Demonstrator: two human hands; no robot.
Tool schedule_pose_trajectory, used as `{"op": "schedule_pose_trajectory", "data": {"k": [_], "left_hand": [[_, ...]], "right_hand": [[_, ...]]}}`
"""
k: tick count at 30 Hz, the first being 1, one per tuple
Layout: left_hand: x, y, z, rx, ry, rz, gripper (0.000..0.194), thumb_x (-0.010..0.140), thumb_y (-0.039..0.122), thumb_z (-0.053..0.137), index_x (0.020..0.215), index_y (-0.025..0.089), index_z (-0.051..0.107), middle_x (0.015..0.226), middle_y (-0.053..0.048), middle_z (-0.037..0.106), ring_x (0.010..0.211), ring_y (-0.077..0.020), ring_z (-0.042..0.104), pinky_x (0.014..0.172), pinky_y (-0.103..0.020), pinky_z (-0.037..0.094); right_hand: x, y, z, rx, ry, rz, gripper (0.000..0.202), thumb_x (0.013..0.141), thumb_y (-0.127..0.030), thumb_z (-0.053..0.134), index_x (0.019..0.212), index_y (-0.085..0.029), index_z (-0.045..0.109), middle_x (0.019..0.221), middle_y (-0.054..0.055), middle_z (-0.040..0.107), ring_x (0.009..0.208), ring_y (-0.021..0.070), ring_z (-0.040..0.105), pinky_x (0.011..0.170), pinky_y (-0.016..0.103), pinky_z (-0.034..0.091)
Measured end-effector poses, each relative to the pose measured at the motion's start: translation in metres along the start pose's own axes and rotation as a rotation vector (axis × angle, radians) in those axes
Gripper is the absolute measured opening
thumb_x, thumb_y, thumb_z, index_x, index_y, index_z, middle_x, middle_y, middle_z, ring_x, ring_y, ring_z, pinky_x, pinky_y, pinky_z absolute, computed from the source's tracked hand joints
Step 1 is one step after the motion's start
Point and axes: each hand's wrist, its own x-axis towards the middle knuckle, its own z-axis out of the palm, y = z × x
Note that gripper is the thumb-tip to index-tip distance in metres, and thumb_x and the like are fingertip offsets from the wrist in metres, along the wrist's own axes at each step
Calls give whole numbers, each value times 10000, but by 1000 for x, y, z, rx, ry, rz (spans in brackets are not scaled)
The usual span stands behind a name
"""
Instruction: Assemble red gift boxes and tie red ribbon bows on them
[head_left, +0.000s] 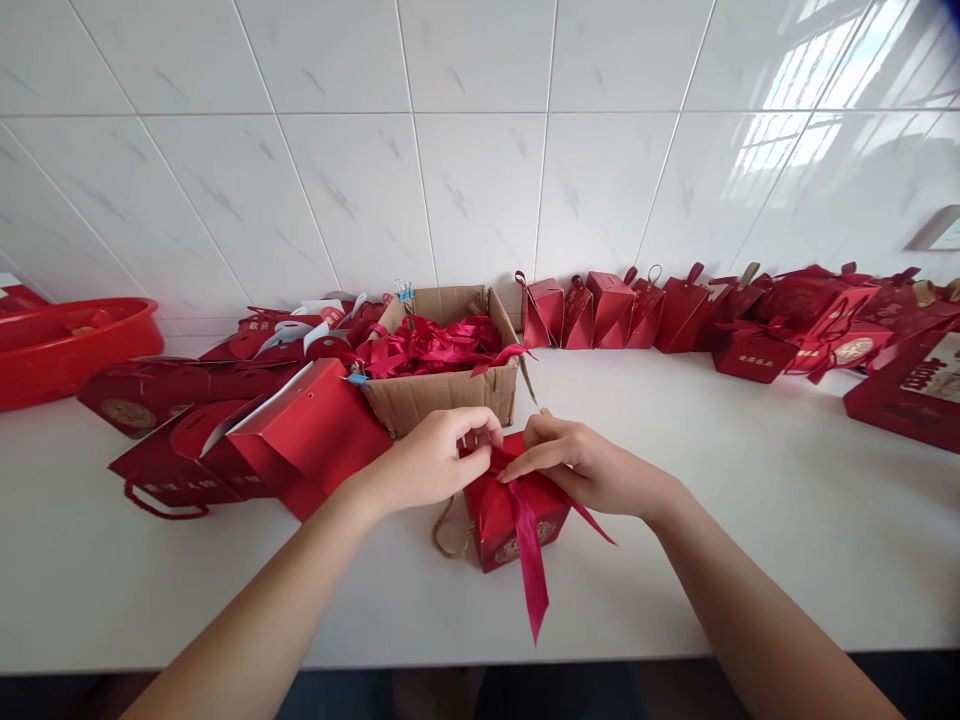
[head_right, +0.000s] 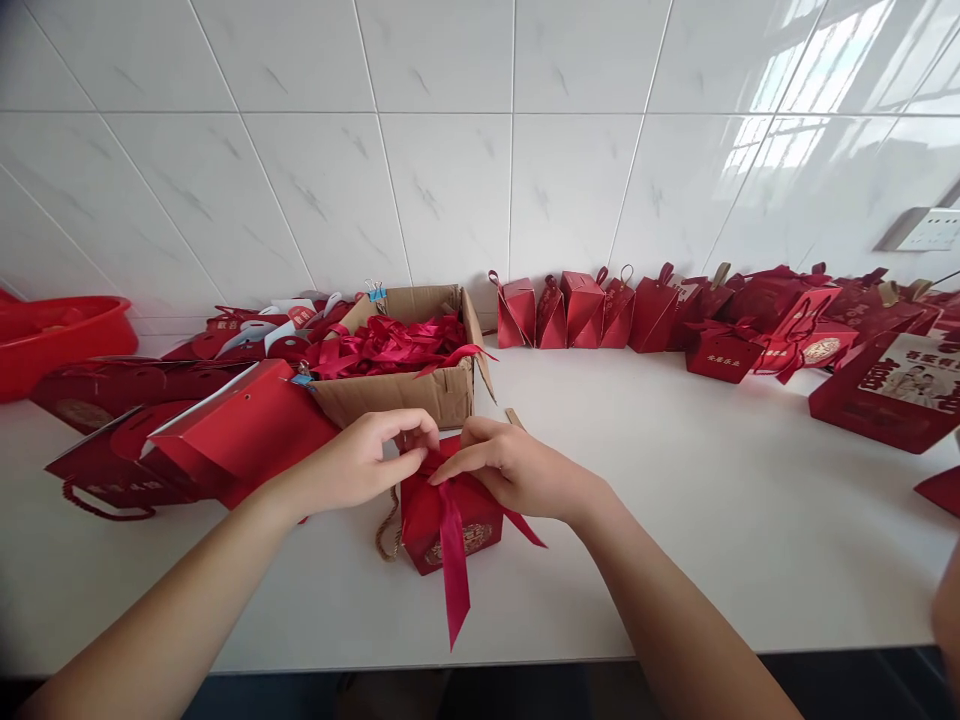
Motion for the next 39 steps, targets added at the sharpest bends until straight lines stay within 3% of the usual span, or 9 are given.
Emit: {"op": "schedule_pose_trajectory", "data": {"k": [5,9,13,17,21,25,30,35,39], "left_hand": [[0,0,-1,57,-12,82,100,771,191,492,833,222,565,866,0,557,790,-165,537,708,-291,441],[3,0,-1,101,-86,69,173,738,165,482,859,232,586,925,-16,523,779,-173,517,626,-282,418],[9,0,0,137,-116,128,97,695,124,493,718,213,525,836,-10,478,822,-194,466,677,-302,399],[13,-1,2,98,-101,137,111,791,216,502,681,208,487,815,-11,466,861,-204,444,745,-326,409],[12,-6,4,31,-87,120,218,893,328,433,722,209,494,929,-27,507,975,-206,459,884,-355,422],[11,-13,3,-3,-81,103,264,912,361,417,721,201,503,1065,-43,509,1085,-224,442,978,-396,383],[8,-18,5,-12,-55,95,232,885,364,479,714,208,494,1073,-50,519,1119,-228,422,988,-395,379],[3,-20,13,-16,21,105,181,878,382,513,805,235,588,1145,-50,529,1191,-226,412,1022,-381,356],[-1,-16,18,-34,129,69,268,880,438,518,740,227,605,1120,-42,577,1190,-234,427,1010,-371,357]], "right_hand": [[-1,0,2,12,11,-12,419,941,-83,377,1042,-291,726,885,47,460,775,127,501,695,274,466],[-1,1,3,0,8,-16,412,945,-96,383,1027,-299,732,871,44,452,792,138,501,708,293,463],[-1,3,3,18,12,-23,418,932,-77,390,1021,-292,737,854,44,456,798,142,495,714,297,454],[-2,6,5,39,2,-18,441,908,-41,393,1040,-286,736,824,35,432,760,135,458,678,276,442],[-2,8,6,30,-5,-15,458,900,-32,392,1055,-300,729,783,18,378,725,133,417,653,269,421],[-3,9,6,32,-20,-22,467,903,-27,384,1071,-301,722,786,17,381,721,129,415,663,270,418],[-2,9,5,42,-26,-16,466,905,-30,381,1064,-301,725,807,18,401,728,121,439,696,278,433],[-1,5,3,194,53,-20,284,925,-130,470,1024,-242,711,873,33,538,795,126,516,707,268,446],[0,2,0,330,151,173,94,898,-250,568,976,-202,592,855,11,587,722,115,516,662,263,439]]}}
